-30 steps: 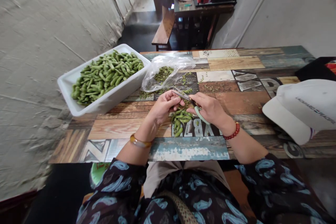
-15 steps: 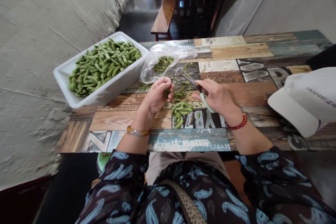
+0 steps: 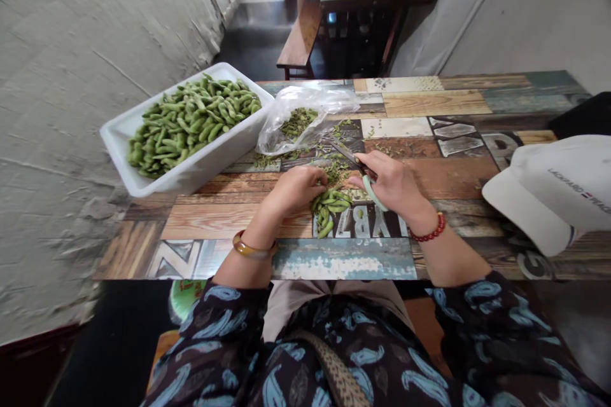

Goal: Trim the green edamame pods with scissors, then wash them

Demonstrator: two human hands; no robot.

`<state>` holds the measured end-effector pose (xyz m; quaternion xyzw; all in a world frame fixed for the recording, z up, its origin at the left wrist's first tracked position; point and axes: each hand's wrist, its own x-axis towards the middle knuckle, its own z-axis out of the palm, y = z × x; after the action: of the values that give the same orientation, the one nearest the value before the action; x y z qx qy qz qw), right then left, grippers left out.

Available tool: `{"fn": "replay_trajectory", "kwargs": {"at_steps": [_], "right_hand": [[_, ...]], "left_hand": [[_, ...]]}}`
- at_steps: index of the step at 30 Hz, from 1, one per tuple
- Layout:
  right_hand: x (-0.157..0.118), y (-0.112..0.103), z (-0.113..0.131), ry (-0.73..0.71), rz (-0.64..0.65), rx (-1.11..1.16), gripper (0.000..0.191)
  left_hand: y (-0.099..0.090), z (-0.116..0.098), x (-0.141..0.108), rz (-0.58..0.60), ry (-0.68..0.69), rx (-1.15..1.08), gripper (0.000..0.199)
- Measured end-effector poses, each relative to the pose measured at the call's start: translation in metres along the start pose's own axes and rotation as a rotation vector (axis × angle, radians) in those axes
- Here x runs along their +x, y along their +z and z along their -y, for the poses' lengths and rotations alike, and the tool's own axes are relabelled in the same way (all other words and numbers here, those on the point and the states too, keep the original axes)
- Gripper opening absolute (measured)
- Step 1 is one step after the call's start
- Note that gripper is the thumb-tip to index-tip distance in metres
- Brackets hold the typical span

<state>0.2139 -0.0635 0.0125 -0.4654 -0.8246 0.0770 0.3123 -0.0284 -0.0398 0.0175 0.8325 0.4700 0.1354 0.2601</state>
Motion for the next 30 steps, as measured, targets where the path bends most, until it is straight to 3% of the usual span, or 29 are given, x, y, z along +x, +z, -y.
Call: {"fn": "replay_trajectory", "kwargs": {"at_steps": [3,5,9,12,14,18,30], "right_hand": [[0.0,0.0,0.0,-0.004,-0.005,0.007,0.038],[0.0,0.0,0.0,-0.013,-0.02,0.014,0.038],[0.0,0.002,0.001,-0.041,-0.059,0.048,0.04],[0.001,0.003,0.002,-0.06,-0.07,0.077,0.04],[0.001,0.004,0.003,-0.077,-0.065,0.092,0.04],[0.001,0.002,0.007,-0.08,-0.039,0.108,0.04],[0.002,-0.005,0.014,-0.061,0.101,0.107,0.05]], "left_hand": [[-0.002,-0.001,0.001,-0.024,-0.014,-0.014,0.01],[-0.004,-0.003,0.001,-0.099,-0.02,-0.146,0.007],[-0.007,-0.008,0.001,-0.215,-0.031,-0.718,0.017],[-0.006,-0.013,-0.001,-0.194,-0.075,-1.122,0.027],[-0.005,-0.016,-0.001,-0.154,-0.088,-1.272,0.03],[-0.002,-0.02,0.0,-0.107,-0.11,-1.357,0.033],[0.002,-0.022,0.0,-0.176,-0.127,-1.252,0.031]]}}
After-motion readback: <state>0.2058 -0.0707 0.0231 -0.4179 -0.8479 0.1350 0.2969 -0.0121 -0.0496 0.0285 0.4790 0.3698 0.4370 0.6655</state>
